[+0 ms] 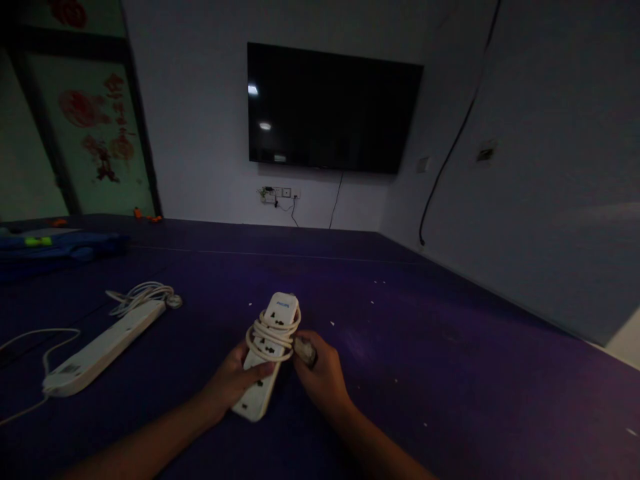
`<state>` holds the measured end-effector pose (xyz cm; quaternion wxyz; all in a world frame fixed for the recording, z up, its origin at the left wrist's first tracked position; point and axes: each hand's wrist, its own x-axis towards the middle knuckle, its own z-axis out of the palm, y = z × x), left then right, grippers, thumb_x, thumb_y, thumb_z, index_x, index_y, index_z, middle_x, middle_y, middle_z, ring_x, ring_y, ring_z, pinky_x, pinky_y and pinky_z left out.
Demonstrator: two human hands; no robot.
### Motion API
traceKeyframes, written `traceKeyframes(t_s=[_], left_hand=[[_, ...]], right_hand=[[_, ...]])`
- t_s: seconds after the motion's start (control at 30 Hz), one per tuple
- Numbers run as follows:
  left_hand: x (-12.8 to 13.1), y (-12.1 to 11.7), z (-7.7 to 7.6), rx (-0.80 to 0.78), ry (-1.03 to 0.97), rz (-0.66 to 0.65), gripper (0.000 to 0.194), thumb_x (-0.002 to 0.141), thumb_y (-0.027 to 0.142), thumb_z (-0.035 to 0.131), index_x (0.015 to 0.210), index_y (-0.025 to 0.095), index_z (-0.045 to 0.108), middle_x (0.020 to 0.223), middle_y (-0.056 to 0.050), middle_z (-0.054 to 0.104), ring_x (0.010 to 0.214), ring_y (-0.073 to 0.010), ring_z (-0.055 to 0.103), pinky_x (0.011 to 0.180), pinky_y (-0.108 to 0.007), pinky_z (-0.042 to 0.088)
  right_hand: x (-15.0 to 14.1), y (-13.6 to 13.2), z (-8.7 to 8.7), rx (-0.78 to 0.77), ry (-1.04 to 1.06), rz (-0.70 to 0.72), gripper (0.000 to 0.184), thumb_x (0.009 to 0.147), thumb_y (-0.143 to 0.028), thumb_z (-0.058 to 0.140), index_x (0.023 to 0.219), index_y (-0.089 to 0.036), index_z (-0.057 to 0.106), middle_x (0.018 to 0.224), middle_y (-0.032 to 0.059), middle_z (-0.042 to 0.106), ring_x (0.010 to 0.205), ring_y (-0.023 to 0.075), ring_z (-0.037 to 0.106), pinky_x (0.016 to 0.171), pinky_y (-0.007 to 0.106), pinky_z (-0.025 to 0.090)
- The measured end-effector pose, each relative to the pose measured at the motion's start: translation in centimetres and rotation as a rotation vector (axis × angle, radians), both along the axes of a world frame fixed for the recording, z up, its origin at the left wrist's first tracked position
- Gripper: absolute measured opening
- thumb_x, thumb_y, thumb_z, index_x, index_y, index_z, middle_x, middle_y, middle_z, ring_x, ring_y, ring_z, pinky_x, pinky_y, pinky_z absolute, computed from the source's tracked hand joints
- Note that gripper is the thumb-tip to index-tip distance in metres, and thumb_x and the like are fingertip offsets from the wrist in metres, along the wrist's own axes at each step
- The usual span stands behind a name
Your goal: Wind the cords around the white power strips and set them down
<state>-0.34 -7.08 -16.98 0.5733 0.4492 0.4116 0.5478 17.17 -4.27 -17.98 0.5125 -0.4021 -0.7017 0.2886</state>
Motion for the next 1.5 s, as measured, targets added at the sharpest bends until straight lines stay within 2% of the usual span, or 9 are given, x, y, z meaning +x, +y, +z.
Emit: traceKeyframes(t_s=[0.43,0.63,0.77,0.87,1.03,1.17,1.23,1.37,1.5], left_hand=[[0.2,0.4,-0.5,0.012,0.048,0.009,0.061,0.044,0.039,0.086,0.095,0.016,0.062,0.095,-0.009,0.072,0.091,-0.0262,0.065,0.082,-0.036,0.047],[0.1,0.5,-0.9,0.026,0.053,0.001,0.062,0.044,0.041,0.086,0.096,0.017,0.063,0.094,-0.009,0.072,0.088,-0.0256,0.066,0.081,-0.035,0.047],[0.0,0.5,-0.8,0.02,0.051,-0.006,0.06,0.043,0.042,0.086,0.093,0.016,0.064,0.091,-0.009,0.072,0.085,-0.0248,0.065,0.079,-0.035,0.047],[-0.1,0.5,-0.5,0.017,0.083,-0.048,0.059,0.04,0.042,0.087,0.089,0.016,0.066,0.083,-0.006,0.071,0.077,-0.0218,0.064,0.074,-0.033,0.047],[-0.1,0.4,-0.2,0.035,0.101,-0.193,0.053,0.039,0.038,0.088,0.082,0.015,0.067,0.074,-0.003,0.068,0.068,-0.0172,0.06,0.069,-0.029,0.046],[0.0,0.3,-0.4,0.041,0.085,-0.217,0.051,0.041,0.038,0.087,0.082,0.015,0.067,0.075,-0.003,0.069,0.067,-0.0165,0.06,0.067,-0.028,0.045],[0.1,0.3,-0.4,0.024,0.09,-0.19,0.051,0.04,0.039,0.087,0.081,0.015,0.067,0.074,-0.003,0.069,0.066,-0.0163,0.06,0.065,-0.027,0.045],[-0.1,0.4,-0.4,-0.028,0.083,-0.086,0.052,0.041,0.041,0.087,0.083,0.016,0.066,0.075,-0.003,0.069,0.067,-0.0173,0.062,0.064,-0.027,0.046],[-0.4,0.6,-0.4,-0.045,0.051,-0.071,0.053,0.048,0.045,0.083,0.09,0.016,0.067,0.074,-0.005,0.07,0.064,-0.0176,0.062,0.06,-0.027,0.046]], right_hand=[[-0.1,0.4,-0.6,-0.023,0.009,-0.005,0.037,0.066,-0.014,0.056,0.102,-0.019,0.065,0.098,0.0055,0.071,0.09,0.024,0.065,0.082,0.036,0.05],[-0.1,0.5,-0.8,-0.045,0.014,-0.023,0.037,0.065,-0.015,0.058,0.101,-0.02,0.065,0.094,0.0043,0.072,0.084,0.0228,0.065,0.079,0.036,0.051],[0.2,1.1,-0.7,-0.064,0.073,-0.06,0.031,0.067,-0.023,0.062,0.098,-0.019,0.066,0.094,0.006,0.072,0.085,0.0238,0.065,0.079,0.037,0.051],[0.8,1.9,-0.5,-0.067,0.108,-0.099,0.029,0.07,-0.03,0.063,0.096,-0.018,0.067,0.093,0.0069,0.071,0.085,0.0237,0.065,0.079,0.037,0.051],[1.7,3.2,-0.5,-0.063,0.208,-0.177,0.031,0.069,-0.03,0.062,0.095,-0.015,0.065,0.091,0.0088,0.071,0.083,0.023,0.064,0.078,0.036,0.05],[2.0,3.4,-0.2,-0.011,0.245,-0.199,0.033,0.07,-0.033,0.062,0.099,-0.017,0.064,0.097,0.0087,0.069,0.088,0.0225,0.063,0.08,0.035,0.049],[2.5,3.6,0.2,0.025,0.251,-0.249,0.034,0.072,-0.037,0.061,0.1,-0.017,0.064,0.095,0.0084,0.068,0.084,0.0217,0.062,0.076,0.034,0.049],[4.4,4.5,0.5,0.039,0.267,-0.436,0.044,0.077,-0.048,0.056,0.105,-0.015,0.061,0.086,0.0071,0.065,0.069,0.0187,0.058,0.059,0.029,0.047],[7.0,6.0,-0.2,0.031,0.207,-0.583,0.042,0.079,-0.047,0.052,0.104,-0.015,0.061,0.086,0.0083,0.066,0.073,0.0201,0.061,0.062,0.029,0.047]])
